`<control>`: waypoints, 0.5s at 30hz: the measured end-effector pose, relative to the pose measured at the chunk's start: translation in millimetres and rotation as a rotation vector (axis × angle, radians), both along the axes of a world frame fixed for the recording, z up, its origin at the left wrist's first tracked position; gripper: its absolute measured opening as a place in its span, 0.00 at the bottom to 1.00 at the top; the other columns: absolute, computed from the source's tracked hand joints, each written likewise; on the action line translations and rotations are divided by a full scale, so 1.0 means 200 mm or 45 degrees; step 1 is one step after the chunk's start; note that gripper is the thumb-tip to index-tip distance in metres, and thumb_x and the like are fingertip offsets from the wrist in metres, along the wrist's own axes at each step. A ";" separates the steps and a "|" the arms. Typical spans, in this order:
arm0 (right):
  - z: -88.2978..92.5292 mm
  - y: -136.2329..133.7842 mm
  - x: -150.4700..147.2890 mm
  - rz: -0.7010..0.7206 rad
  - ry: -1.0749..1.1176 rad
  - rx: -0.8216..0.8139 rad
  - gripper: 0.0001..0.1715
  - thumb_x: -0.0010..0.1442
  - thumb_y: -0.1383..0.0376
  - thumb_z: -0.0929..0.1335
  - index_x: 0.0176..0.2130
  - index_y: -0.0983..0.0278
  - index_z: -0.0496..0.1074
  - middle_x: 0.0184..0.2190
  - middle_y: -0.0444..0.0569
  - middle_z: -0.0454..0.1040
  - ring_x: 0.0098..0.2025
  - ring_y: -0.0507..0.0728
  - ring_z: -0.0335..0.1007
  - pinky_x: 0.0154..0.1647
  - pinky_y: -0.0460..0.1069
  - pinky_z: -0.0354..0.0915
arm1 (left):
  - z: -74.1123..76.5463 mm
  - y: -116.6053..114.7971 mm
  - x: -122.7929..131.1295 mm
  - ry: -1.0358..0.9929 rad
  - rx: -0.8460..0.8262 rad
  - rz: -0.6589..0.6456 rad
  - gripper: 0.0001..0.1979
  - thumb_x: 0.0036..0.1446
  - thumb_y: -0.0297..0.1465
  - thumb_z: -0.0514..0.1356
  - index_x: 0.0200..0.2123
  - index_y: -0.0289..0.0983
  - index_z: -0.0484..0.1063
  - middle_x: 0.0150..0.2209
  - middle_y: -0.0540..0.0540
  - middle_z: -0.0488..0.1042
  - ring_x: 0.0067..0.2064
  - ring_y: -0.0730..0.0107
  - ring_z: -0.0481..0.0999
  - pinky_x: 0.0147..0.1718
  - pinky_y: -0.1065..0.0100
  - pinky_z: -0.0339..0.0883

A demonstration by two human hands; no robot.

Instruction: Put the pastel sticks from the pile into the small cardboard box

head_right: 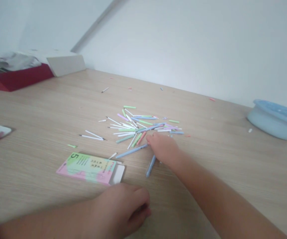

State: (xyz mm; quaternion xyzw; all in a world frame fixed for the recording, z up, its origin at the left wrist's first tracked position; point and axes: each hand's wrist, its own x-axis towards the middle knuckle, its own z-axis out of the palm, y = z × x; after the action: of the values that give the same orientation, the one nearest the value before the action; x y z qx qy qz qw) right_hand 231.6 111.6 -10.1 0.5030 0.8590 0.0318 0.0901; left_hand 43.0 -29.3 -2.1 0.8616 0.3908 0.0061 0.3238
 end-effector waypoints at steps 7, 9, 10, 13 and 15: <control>0.01 -0.03 -0.01 -0.048 0.186 0.115 0.13 0.74 0.67 0.61 0.53 0.63 0.72 0.52 0.57 0.78 0.47 0.62 0.79 0.44 0.50 0.68 | 0.01 0.00 0.00 0.031 0.011 0.003 0.09 0.67 0.38 0.57 0.41 0.42 0.76 0.42 0.46 0.84 0.41 0.57 0.84 0.32 0.67 0.69; 0.04 -0.05 0.00 -0.074 0.296 0.167 0.15 0.75 0.67 0.60 0.54 0.63 0.72 0.53 0.56 0.78 0.51 0.62 0.77 0.48 0.51 0.68 | 0.02 -0.01 0.00 0.023 0.012 0.010 0.08 0.66 0.36 0.57 0.41 0.42 0.76 0.42 0.47 0.84 0.41 0.58 0.84 0.32 0.67 0.69; 0.04 -0.07 0.02 -0.090 0.343 0.193 0.17 0.76 0.66 0.59 0.56 0.63 0.71 0.54 0.55 0.78 0.52 0.62 0.77 0.50 0.51 0.68 | 0.02 -0.01 0.00 0.014 0.013 0.019 0.08 0.66 0.36 0.58 0.40 0.42 0.76 0.42 0.47 0.83 0.41 0.58 0.84 0.32 0.68 0.68; 0.03 -0.18 0.07 -0.121 0.612 0.208 0.19 0.76 0.62 0.59 0.60 0.61 0.71 0.56 0.53 0.78 0.54 0.60 0.76 0.55 0.52 0.68 | 0.00 -0.01 0.00 -0.026 -0.001 0.054 0.08 0.66 0.36 0.58 0.40 0.41 0.76 0.40 0.47 0.83 0.39 0.60 0.83 0.31 0.68 0.67; -0.01 -0.28 0.11 -0.194 0.906 0.105 0.18 0.74 0.57 0.62 0.54 0.59 0.75 0.49 0.51 0.81 0.49 0.60 0.77 0.51 0.53 0.70 | -0.02 -0.02 0.00 -0.057 -0.017 0.090 0.09 0.66 0.37 0.58 0.41 0.42 0.76 0.40 0.48 0.83 0.40 0.59 0.83 0.32 0.67 0.67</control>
State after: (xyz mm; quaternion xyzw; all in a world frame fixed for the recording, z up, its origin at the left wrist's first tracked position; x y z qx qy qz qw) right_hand 254.4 55.7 -11.6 0.5482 0.7947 -0.1173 -0.2327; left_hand 42.5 -32.4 -6.7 0.8448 0.4137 0.0342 0.3377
